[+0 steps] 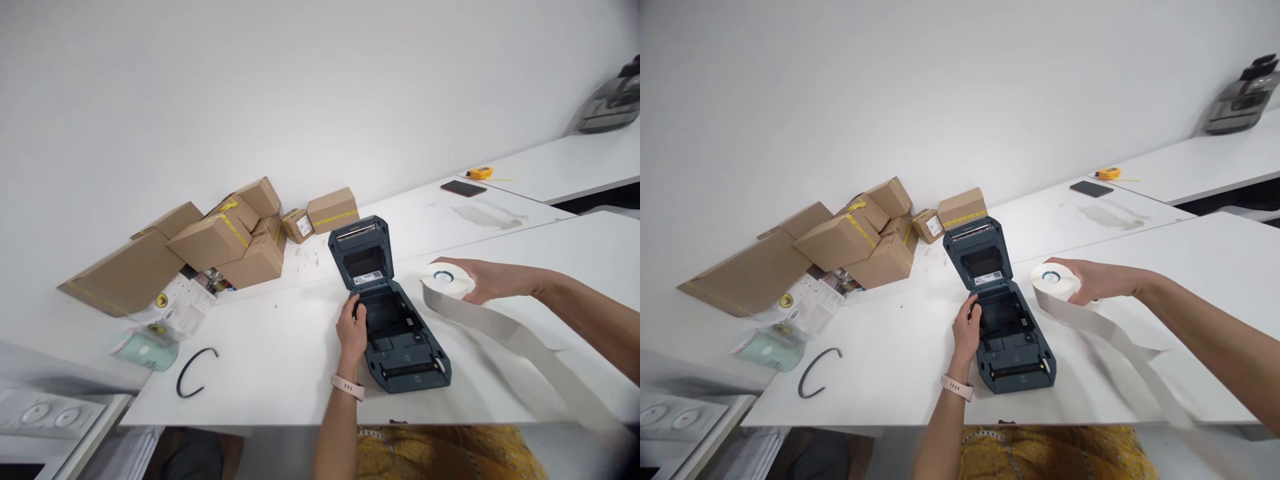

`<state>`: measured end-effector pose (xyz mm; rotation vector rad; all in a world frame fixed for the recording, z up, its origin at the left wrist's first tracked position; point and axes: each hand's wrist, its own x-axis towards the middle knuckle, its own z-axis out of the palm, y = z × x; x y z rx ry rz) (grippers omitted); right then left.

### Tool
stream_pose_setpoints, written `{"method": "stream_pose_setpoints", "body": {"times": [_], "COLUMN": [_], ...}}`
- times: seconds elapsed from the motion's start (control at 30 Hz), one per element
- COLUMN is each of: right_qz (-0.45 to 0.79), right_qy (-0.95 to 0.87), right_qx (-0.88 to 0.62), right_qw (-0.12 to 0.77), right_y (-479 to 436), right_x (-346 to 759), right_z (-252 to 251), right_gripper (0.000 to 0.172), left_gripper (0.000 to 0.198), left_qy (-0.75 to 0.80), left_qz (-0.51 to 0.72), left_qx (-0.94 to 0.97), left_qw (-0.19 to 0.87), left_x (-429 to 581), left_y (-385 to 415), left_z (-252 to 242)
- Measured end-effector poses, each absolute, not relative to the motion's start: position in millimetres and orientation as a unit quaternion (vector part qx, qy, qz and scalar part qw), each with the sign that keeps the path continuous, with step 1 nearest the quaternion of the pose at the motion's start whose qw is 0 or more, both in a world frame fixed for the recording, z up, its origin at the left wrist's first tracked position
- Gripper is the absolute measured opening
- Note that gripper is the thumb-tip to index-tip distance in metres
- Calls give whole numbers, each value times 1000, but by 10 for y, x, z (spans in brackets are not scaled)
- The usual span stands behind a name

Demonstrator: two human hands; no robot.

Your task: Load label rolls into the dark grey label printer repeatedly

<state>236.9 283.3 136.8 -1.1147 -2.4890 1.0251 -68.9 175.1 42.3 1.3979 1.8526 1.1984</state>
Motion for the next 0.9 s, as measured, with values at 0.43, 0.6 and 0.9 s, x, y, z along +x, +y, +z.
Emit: {"method": "stream_pose_setpoints", "body": {"times": [0.43, 0.6, 0.9], "right_qz": [331, 281, 430], "right_qy": [-857, -874, -783], "right_qx": [-388, -394, -443], "right_qw": [78, 52, 76], "right_y": [3149, 3109, 3351], "right_x": [2113, 2105, 3054], "right_z": [490, 471, 584], "right_gripper": [70, 75, 68], "left_gripper": [46, 45, 45], "left_qy": [682, 680, 675], "left_qz": [437, 440, 441], "left_qx": [525, 526, 529], "left_qw": [261, 261, 266], "left_x": [-677, -684, -704], "left_y": [1723, 1733, 1737], "left_z": [483, 458, 451]}}
